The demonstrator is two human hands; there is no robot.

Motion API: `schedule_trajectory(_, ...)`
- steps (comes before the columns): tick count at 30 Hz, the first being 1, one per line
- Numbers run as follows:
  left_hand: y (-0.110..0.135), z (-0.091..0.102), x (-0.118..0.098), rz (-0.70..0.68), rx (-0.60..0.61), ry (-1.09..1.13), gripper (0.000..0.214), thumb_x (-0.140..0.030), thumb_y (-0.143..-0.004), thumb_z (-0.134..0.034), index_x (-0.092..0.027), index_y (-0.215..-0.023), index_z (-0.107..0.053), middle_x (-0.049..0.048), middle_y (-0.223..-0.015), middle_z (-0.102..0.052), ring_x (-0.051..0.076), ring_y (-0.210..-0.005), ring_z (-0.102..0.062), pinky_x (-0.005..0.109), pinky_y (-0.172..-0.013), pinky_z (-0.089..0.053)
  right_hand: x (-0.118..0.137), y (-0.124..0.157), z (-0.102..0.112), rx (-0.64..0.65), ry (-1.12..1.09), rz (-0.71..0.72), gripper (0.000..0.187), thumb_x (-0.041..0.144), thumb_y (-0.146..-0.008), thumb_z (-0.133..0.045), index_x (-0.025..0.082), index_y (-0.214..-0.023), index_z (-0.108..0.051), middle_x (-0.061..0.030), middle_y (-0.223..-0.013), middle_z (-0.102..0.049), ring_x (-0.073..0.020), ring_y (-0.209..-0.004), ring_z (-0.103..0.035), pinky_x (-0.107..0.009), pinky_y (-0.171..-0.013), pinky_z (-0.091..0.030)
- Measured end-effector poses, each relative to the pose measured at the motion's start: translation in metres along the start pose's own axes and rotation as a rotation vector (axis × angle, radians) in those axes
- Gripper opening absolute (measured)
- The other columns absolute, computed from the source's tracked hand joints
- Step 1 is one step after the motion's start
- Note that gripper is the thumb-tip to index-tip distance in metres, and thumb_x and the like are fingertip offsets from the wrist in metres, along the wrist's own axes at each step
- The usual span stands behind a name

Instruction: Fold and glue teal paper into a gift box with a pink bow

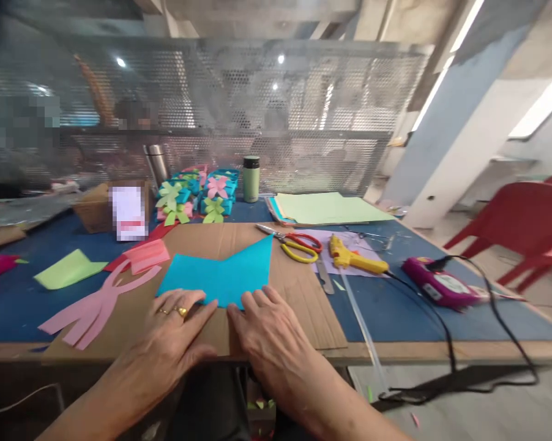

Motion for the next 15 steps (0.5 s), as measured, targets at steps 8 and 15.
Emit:
schedule_trajectory(8,0.023,-0.019,0.026,-0.053,-0.086,0.075,0.048,-0.051,-0.1,-0.046,-0.018,-0.131,-0.06,0.0114,-0.121,-0.068,0.03,-0.106,-0.063,0.046,-0.09,-0.05,0.0,0.005,0.014,0.068,-0.085,-0.063,0.018,0.015,-0.098,-0.048,0.017,-0.114,-0.057,-0.0063,-0.103,-0.058,-0.0217,-0.092,-0.049,-0.038,-0.09,-0.038)
schedule_trajectory(15,0.03,-0.024,0.034,-0.036,-0.058,0.117,0.057,-0.061,-0.094,-0.05,-0.024,-0.136,-0.058,0.0087,-0.126,-0.067,0.029,-0.109,-0.065,0.041,-0.087,-0.053,-0.01,0.024,0.015,0.069,-0.084,-0.122,0.008,0.017,-0.095,-0.053,0.017,-0.1,-0.059,-0.0048,-0.095,-0.059,-0.0208,-0.09,-0.049,-0.037,-0.09,-0.038)
Point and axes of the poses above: each hand's wrist, its own y-axis away from the middle knuckle, its own z-axis out of the back of the hand, x = y × z, the point moved 8 cm from there along -y, towards the middle knuckle
